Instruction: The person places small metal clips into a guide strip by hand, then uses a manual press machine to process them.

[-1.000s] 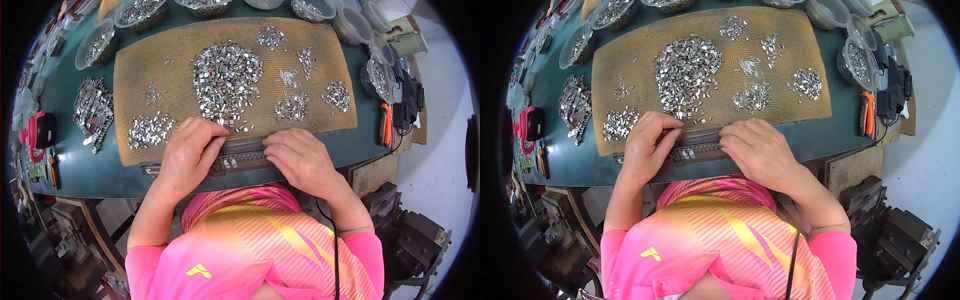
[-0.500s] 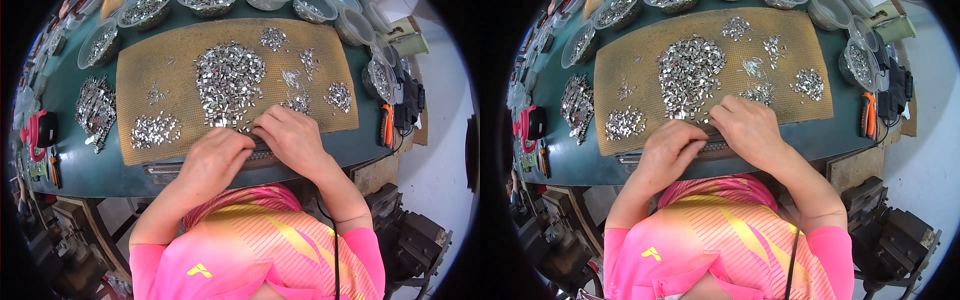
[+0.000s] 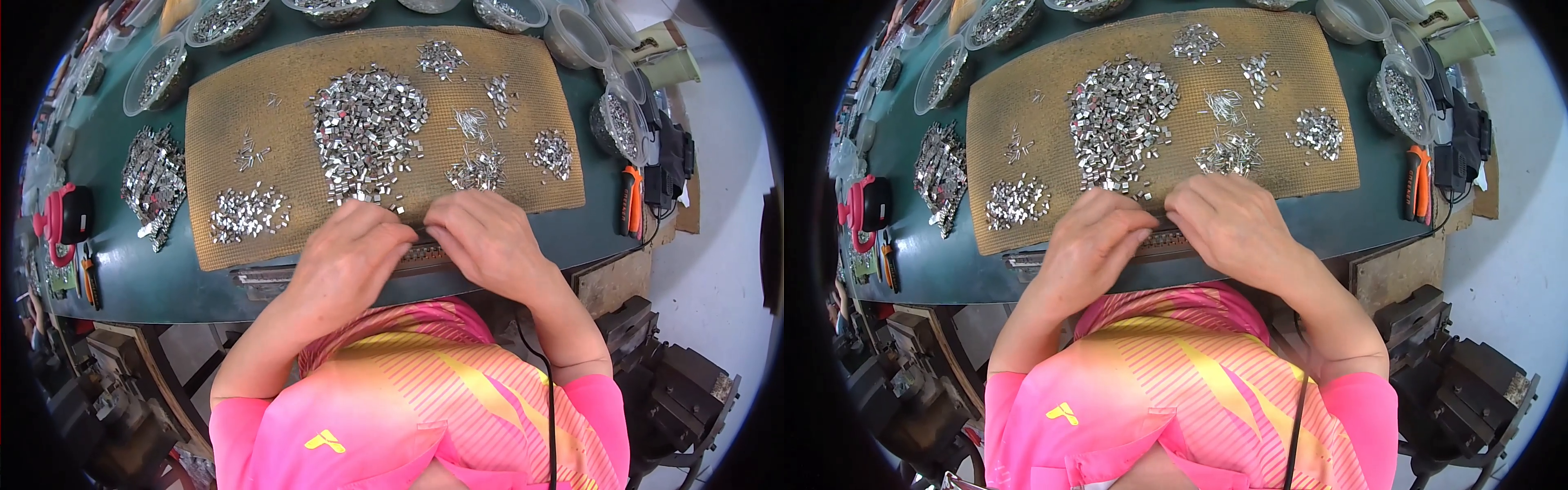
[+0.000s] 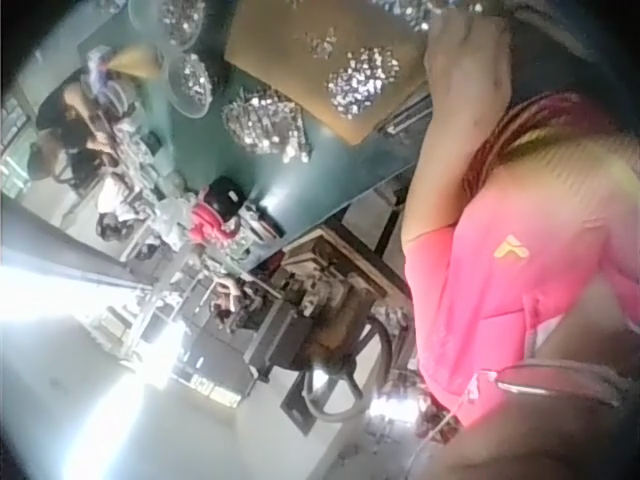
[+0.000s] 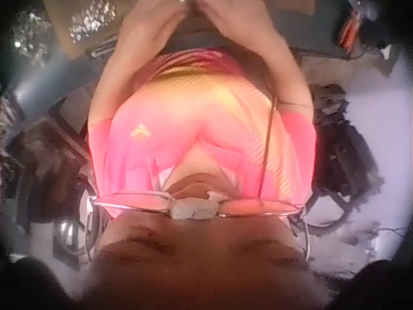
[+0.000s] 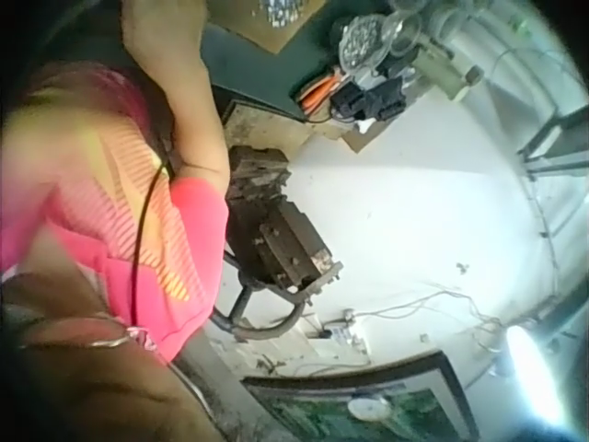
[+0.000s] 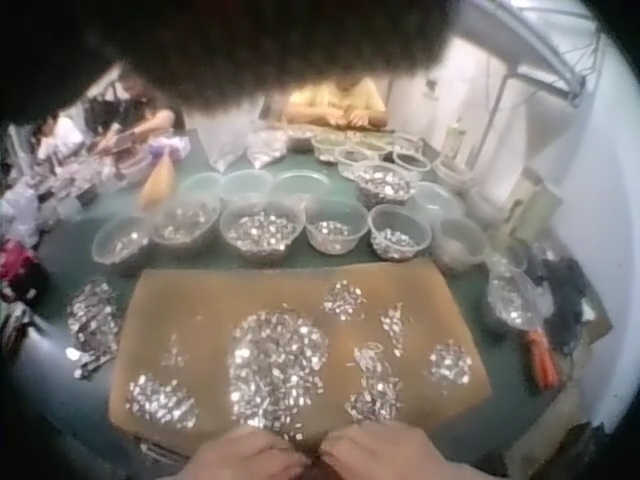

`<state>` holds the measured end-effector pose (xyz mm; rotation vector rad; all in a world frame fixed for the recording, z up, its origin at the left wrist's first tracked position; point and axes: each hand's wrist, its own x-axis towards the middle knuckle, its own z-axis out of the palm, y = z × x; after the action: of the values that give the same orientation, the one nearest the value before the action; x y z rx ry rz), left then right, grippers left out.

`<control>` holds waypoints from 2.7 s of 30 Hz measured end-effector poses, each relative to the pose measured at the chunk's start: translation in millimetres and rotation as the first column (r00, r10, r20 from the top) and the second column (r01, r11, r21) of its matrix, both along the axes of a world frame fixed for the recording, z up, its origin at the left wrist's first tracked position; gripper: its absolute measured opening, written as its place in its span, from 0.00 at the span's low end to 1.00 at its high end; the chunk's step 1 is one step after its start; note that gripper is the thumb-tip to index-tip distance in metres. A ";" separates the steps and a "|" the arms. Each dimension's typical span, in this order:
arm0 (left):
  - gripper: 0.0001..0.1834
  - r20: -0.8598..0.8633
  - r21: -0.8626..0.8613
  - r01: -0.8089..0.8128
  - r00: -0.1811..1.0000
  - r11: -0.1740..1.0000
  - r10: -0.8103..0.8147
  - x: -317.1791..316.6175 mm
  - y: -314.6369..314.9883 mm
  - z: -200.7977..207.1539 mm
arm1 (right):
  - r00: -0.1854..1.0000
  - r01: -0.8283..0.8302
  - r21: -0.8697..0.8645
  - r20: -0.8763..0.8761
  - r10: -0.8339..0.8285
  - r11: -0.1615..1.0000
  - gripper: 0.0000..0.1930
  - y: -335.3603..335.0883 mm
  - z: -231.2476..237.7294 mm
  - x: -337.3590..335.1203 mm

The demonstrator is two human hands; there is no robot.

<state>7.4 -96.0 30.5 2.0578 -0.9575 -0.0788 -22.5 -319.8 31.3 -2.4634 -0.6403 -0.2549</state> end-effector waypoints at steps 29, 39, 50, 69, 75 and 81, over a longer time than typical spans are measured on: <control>0.07 0.218 0.136 -0.171 0.966 0.976 0.139 16.3 1.3 -11.8 | 0.995 0.085 -0.083 -0.045 -0.089 0.993 0.07 26.9 -5.1 13.7; 0.08 -0.055 0.055 -0.266 0.962 0.962 0.269 2.3 19.9 -5.7 | 0.998 0.041 -0.099 -0.034 -0.044 0.994 0.08 20.4 -5.1 14.3; 0.07 -0.103 -0.011 -0.231 0.968 0.973 0.229 -3.4 27.0 -0.6 | 0.996 -0.089 -0.037 -0.021 0.088 0.995 0.10 16.4 11.4 -15.6; 0.08 -0.014 -0.005 0.007 1.000 1.000 -0.007 -10.3 1.8 -6.0 | 0.993 0.081 -0.113 -0.071 -0.090 0.990 0.08 23.4 -6.1 21.5; 0.07 -0.025 -0.023 -0.052 0.998 0.998 0.052 -4.3 11.6 -3.0 | 0.995 0.062 -0.090 -0.070 -0.068 0.994 0.07 22.7 -5.9 21.2; 0.09 0.124 0.074 -0.141 0.984 0.987 0.131 18.8 25.4 -2.7 | 0.999 0.020 -0.083 -0.042 -0.024 0.996 0.06 13.7 -3.9 17.1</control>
<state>26.2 -70.6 27.8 2.2195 -0.8944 0.0783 -5.5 -306.1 27.4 -2.5490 -0.6170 -0.1865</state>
